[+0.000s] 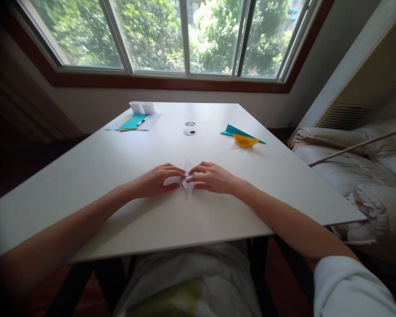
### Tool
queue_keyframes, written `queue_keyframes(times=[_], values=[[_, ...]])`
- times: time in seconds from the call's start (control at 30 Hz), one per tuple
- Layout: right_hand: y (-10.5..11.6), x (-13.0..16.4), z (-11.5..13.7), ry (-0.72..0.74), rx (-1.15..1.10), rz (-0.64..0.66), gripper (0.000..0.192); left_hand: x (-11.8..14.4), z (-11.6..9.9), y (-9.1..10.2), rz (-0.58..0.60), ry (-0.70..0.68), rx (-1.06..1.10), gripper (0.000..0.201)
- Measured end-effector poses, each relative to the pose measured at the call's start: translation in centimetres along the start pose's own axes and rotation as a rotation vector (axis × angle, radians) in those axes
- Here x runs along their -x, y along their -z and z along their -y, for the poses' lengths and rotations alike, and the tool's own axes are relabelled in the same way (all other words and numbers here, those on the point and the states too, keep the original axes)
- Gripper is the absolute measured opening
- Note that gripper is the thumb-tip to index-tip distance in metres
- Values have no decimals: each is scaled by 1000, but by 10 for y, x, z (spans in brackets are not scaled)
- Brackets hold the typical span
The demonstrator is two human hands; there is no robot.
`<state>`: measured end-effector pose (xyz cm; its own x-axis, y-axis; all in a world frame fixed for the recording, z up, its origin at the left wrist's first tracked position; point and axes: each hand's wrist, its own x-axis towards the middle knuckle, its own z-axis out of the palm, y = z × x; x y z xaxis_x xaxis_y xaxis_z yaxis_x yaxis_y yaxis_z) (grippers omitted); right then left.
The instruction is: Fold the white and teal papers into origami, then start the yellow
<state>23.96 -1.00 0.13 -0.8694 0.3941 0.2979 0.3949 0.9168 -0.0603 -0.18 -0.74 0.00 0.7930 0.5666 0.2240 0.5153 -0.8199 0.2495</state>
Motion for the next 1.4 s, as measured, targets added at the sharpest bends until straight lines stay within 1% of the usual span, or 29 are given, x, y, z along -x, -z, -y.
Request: queue_keyframes(times=[0.17, 0.27, 0.37, 0.43, 0.5, 0.6, 0.63, 0.7, 0.77, 0.83, 0.9, 1.03, 1.13, 1.2, 1.27, 1.4], values=[[-6, -2, 3, 69, 93, 0, 26, 0, 1, -2, -32, -16, 34, 28], [-7, -2, 2, 102, 150, -18, 25, 1, -1, -1, -20, -38, 20, 30], [-8, -3, 2, 139, 195, -27, 25, 1, -4, 1, -3, -43, -13, 36], [-10, -4, 3, 128, 193, -65, 24, 1, -6, 2, -2, -45, -28, 37], [-11, -6, 4, 66, 142, -140, 22, 1, -7, 3, -11, -45, -27, 40], [-12, -8, 6, -96, -28, -308, 19, -1, -8, 4, -60, -38, -10, 47], [-11, -8, 7, -154, -89, -366, 19, -2, -8, 4, -87, -35, -5, 47], [-9, -9, 10, -265, -185, -462, 18, -4, -9, 3, -171, -25, 8, 39], [-6, -11, 15, -349, -240, -519, 18, -7, -11, 1, -279, -8, 35, 26], [-3, -12, 19, -400, -269, -553, 17, -9, -13, 0, -383, 17, 88, 20], [0, -13, 22, -421, -295, -581, 16, -10, -17, -1, -461, 50, 153, 17], [1, -13, 23, -382, -323, -613, 18, -12, -25, 2, -565, 127, 270, 15], [2, -14, 22, -372, -296, -602, 19, -13, -29, 3, -571, 198, 387, 17], [2, -14, 23, -408, -307, -621, 16, -14, -32, 4, -565, 246, 480, 21], [3, -15, 24, -459, -356, -661, 15, -15, -35, 5, -569, 277, 570, 23], [3, -17, 21, -552, -516, -734, 16, -16, -37, 7, -586, 285, 701, 26]])
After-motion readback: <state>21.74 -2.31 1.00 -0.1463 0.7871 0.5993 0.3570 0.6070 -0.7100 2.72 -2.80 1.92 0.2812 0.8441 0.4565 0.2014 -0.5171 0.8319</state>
